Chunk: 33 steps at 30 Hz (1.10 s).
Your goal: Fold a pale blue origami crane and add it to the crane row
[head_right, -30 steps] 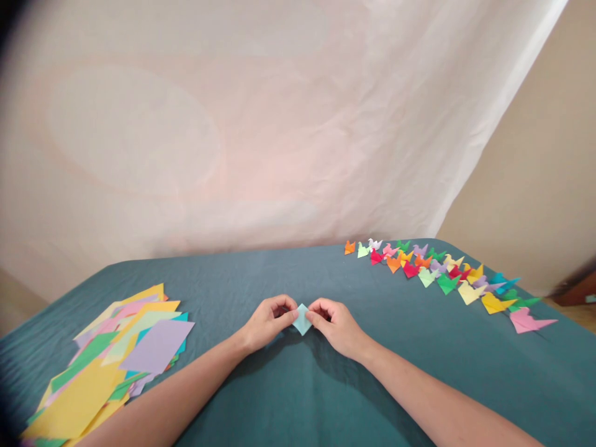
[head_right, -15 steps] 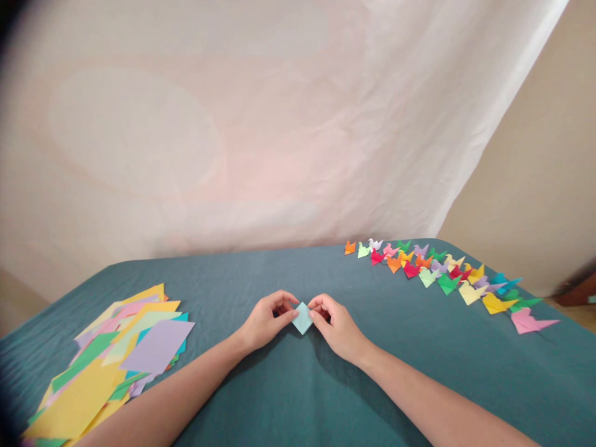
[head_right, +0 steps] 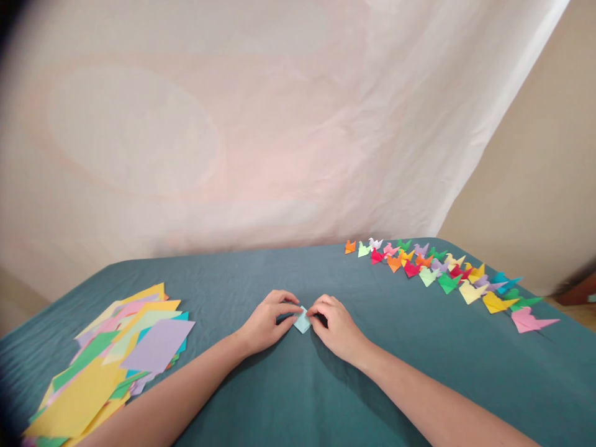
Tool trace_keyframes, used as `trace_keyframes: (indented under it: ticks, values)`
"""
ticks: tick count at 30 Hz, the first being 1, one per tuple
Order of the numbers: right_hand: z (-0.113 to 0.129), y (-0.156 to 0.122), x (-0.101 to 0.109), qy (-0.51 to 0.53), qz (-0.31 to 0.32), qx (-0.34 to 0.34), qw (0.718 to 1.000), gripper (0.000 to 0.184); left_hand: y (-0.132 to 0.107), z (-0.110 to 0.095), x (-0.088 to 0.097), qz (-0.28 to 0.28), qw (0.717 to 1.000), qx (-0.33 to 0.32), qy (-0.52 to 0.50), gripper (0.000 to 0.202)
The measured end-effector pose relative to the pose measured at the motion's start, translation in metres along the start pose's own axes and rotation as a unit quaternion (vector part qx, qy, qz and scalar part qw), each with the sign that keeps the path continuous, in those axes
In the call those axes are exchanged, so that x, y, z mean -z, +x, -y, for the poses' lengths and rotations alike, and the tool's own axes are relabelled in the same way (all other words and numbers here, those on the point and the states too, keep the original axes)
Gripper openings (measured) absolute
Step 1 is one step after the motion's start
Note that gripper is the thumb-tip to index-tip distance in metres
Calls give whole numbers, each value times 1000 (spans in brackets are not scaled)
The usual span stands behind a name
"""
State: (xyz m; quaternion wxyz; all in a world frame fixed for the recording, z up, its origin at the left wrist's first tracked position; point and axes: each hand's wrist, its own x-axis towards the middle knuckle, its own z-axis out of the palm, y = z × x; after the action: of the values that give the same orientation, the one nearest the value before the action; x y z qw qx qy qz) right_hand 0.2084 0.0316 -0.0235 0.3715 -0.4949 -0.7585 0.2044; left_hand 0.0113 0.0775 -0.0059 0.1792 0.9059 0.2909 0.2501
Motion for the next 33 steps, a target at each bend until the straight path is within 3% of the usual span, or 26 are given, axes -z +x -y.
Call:
trace_keyframes:
  ticks: [4,12,33]
  values:
    - [0,-1,2,-4,11,-7,1000,15,1,1,4,43,998,-53,-1,26]
    - [4,-2,6,-31,34,-25,999,13,3,4,15,95,992,-84,-15,28]
    - [0,-2,4,-3,14,-36,999,24,3,4,12,73,993,-53,-70,29]
